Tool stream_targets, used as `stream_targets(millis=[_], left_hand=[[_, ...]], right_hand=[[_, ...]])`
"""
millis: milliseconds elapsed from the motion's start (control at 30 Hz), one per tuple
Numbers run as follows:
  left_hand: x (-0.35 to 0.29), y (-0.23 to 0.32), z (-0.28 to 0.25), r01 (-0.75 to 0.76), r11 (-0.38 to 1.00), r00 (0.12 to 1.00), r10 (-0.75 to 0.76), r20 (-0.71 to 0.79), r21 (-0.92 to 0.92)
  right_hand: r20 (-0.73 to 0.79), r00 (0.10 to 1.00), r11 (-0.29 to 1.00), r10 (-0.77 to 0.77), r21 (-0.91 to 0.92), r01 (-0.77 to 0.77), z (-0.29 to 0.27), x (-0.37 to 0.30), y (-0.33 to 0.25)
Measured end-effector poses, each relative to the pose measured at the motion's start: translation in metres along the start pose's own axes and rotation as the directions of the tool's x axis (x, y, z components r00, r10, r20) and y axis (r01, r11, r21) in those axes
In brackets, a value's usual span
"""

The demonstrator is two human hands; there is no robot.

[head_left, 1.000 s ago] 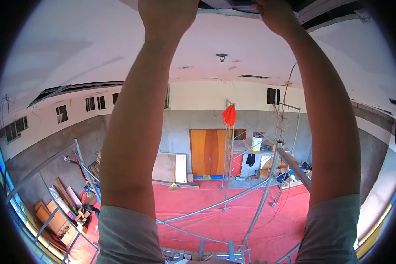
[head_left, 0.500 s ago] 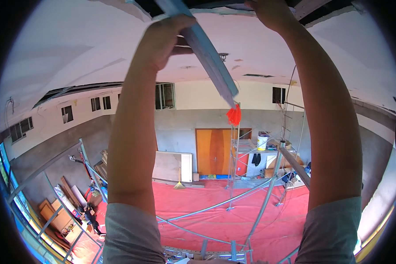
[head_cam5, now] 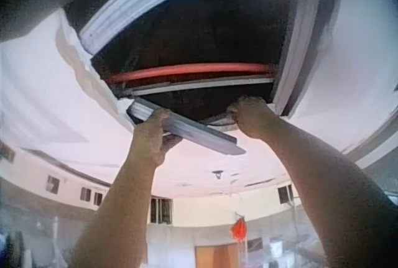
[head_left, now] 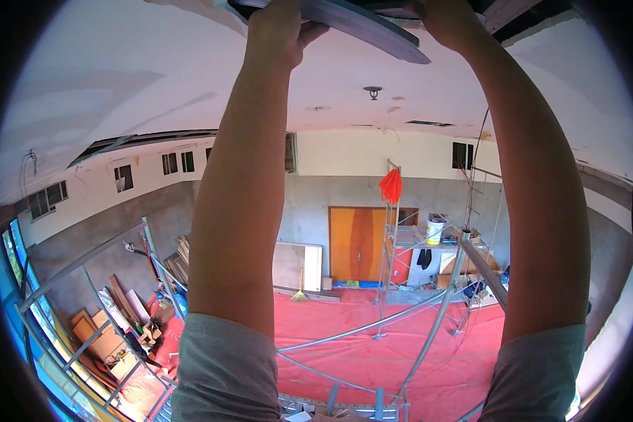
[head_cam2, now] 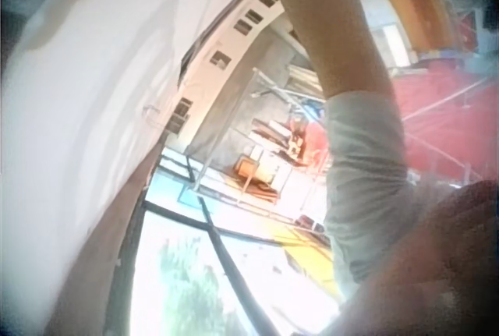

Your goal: The person cuts a piece of white ceiling material with shears and uses a power drill to secure it into a hole in the ceiling while standing on scaffolding.

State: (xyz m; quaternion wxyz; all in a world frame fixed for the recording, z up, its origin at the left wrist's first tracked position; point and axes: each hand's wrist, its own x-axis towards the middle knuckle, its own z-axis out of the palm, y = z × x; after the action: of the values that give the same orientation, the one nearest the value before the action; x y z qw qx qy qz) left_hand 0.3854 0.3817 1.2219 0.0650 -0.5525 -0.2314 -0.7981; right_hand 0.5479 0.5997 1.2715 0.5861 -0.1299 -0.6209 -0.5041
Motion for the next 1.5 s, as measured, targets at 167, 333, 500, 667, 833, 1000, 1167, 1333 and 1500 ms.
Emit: stream_targets(millis=[167,333,500,667,833,1000,1167,1333,1500], left_hand=[[0.001,-0.002,-0.012,-0.018,0.999,1.0,0.018,0.01,0.039],[0.009,-0.008,-0.005,-0.061,0.997,0.997,0.058,-0.054,-0.053],[0.006,-0.008,0.012,-0.132,0.99,0.991,0.133,0.008,-0.056],[0.002,0.02,0.016,-0.24,0.955,0.969,0.223,-0.108,-0.172],[-0.003,0.036,0.009,-0.261,0.96,0.962,0.25,-0.114,-0.097],[0.011,0.021,0.006,-0.323,0.945,0.941,0.313,-0.131,-0.058],[0.032,0.016,-0.007,-0.387,0.919,0.921,0.382,-0.073,-0.08],[0.024,0.012,0.005,-0.313,0.949,0.934,0.314,-0.168,0.037],[0.013,0.019,0.012,-0.372,0.927,0.918,0.373,-0.132,0.034]], right_hand=[[0.065,0.991,0.991,-0.118,-0.056,0.122,0.008,0.003,0.007],[-0.045,0.998,0.996,-0.055,0.063,0.057,0.015,0.001,0.007],[0.009,0.993,0.993,-0.119,-0.004,0.119,0.011,0.0,0.011],[0.12,0.992,0.999,-0.032,-0.037,0.037,0.013,0.006,0.008],[0.031,0.999,0.992,0.018,0.126,-0.022,0.014,0.005,0.015],[0.105,0.992,0.982,-0.075,0.179,0.055,0.006,0.004,0.019],[0.05,0.997,0.989,0.063,0.129,-0.069,0.0,-0.001,0.003],[0.046,0.996,0.976,0.079,0.198,-0.087,-0.014,-0.006,-0.003],[0.167,0.975,0.907,0.147,0.37,-0.201,-0.036,0.003,-0.006]])
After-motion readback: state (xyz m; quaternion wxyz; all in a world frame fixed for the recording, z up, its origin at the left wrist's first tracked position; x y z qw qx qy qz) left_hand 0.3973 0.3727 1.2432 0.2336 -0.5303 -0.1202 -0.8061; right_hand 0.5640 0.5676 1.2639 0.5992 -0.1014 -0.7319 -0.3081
